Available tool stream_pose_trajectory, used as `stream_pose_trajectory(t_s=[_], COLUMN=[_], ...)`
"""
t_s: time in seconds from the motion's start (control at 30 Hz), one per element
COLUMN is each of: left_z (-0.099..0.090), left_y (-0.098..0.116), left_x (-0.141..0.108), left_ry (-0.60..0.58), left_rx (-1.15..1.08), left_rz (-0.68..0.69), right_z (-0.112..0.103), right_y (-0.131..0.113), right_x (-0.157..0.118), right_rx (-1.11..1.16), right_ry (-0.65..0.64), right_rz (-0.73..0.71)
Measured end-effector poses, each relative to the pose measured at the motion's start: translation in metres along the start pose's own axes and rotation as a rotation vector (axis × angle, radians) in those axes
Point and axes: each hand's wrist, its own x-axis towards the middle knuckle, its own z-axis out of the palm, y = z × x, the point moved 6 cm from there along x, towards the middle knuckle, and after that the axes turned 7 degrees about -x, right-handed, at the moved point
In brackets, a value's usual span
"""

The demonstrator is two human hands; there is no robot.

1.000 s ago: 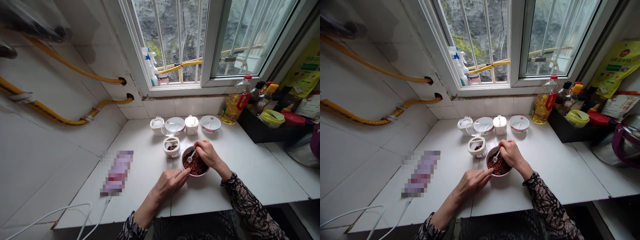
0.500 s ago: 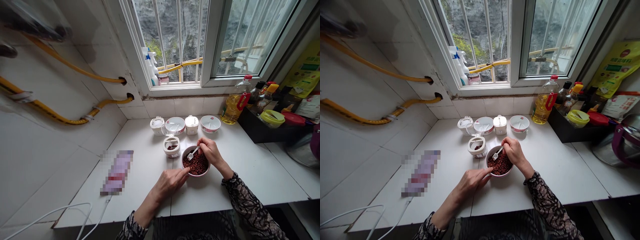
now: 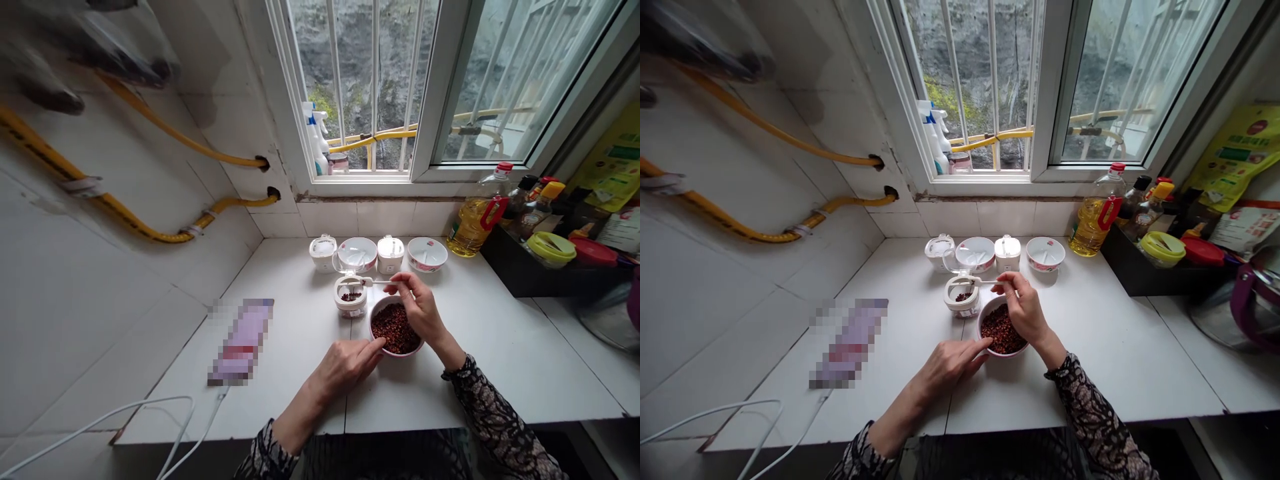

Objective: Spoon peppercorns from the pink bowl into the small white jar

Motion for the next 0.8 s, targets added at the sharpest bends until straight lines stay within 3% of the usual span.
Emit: stream_pose_trajectory(t_s=[0.13, 0.2, 0.37, 0.47, 0.63, 0.8], left_z=[0.003, 0.003, 0.003, 0.005, 0.007, 0.003], left_y=[-0.002, -0.002, -0.002, -0.003, -0.005, -0.002], left_x=[-0.001, -0.002, -0.002, -0.003, -0.005, -0.002], left_ry=[-0.012, -0.016, -0.015, -0.021, -0.021, -0.011], left_rx=[0.031, 0.032, 0.001, -0.019, -0.039, -0.026], left_rz=[-0.01, -0.011, -0.013, -0.017, -0.023, -0.013], right_z=[0.021, 0.021, -0.019, -0.03, -0.01, -0.002], right_y=[-0.027, -0.031, -0.021, -0.017, -0.008, 0.009], right_x=[-0.007, -0.008, -0.001, 0.0, -0.003, -0.004], right_rx=[-0.274, -0.312, -0.295, -0.371, -0.468, -0.426], right_ry=[-0.099, -0.105, 0.08, 0.055, -0.111, -0.122], right_rz=[-0.345, -0.414, -0.259, -0.272, -0.27, -0.081])
